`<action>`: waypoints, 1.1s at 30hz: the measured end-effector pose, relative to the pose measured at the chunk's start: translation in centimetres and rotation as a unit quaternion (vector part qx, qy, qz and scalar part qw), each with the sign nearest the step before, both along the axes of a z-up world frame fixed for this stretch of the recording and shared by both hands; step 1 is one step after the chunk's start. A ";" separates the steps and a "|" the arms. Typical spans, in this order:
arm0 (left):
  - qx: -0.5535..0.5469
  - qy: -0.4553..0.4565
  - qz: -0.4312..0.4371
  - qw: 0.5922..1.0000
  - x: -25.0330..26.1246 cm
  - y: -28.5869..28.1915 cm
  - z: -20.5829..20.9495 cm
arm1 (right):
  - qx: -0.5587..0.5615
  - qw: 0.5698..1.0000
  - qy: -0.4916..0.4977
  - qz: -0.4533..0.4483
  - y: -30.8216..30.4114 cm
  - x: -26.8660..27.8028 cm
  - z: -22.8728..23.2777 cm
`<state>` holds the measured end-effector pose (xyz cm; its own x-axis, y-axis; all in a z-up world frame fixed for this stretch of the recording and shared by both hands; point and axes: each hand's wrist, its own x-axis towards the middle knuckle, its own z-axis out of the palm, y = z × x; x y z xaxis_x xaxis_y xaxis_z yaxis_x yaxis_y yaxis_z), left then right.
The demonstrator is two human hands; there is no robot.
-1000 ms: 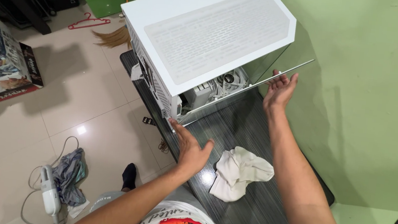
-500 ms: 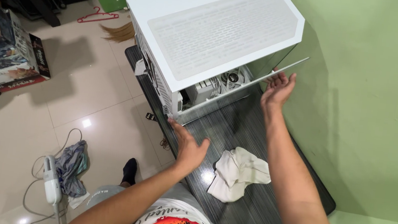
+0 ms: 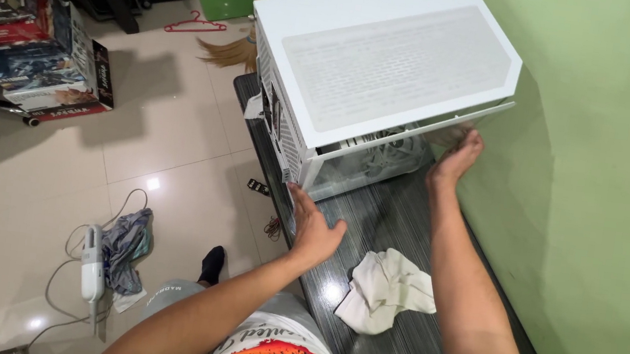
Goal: The person is assembling a white computer case, installing the side panels and front filter.
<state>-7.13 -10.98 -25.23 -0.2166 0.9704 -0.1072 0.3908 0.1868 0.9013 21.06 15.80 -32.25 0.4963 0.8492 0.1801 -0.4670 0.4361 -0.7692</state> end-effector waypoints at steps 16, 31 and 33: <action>0.317 0.059 0.019 0.946 -8.2 1.6 11.6 | -0.060 0.902 -0.411 -0.116 -6.8 -1.1 12.2; 0.434 0.227 -0.051 0.870 -9.8 3.9 13.8 | 0.139 0.656 -0.741 0.023 -7.0 1.6 25.9; 0.439 0.217 -0.063 0.870 -9.9 4.2 13.7 | 0.154 0.659 -0.736 -0.020 -7.3 1.4 25.6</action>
<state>-16.98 -6.76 -11.55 0.0615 0.6558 0.7524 0.6970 -0.5678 0.4379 22.47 8.48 -6.68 -0.3874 0.6522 0.6516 0.7025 0.6665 -0.2494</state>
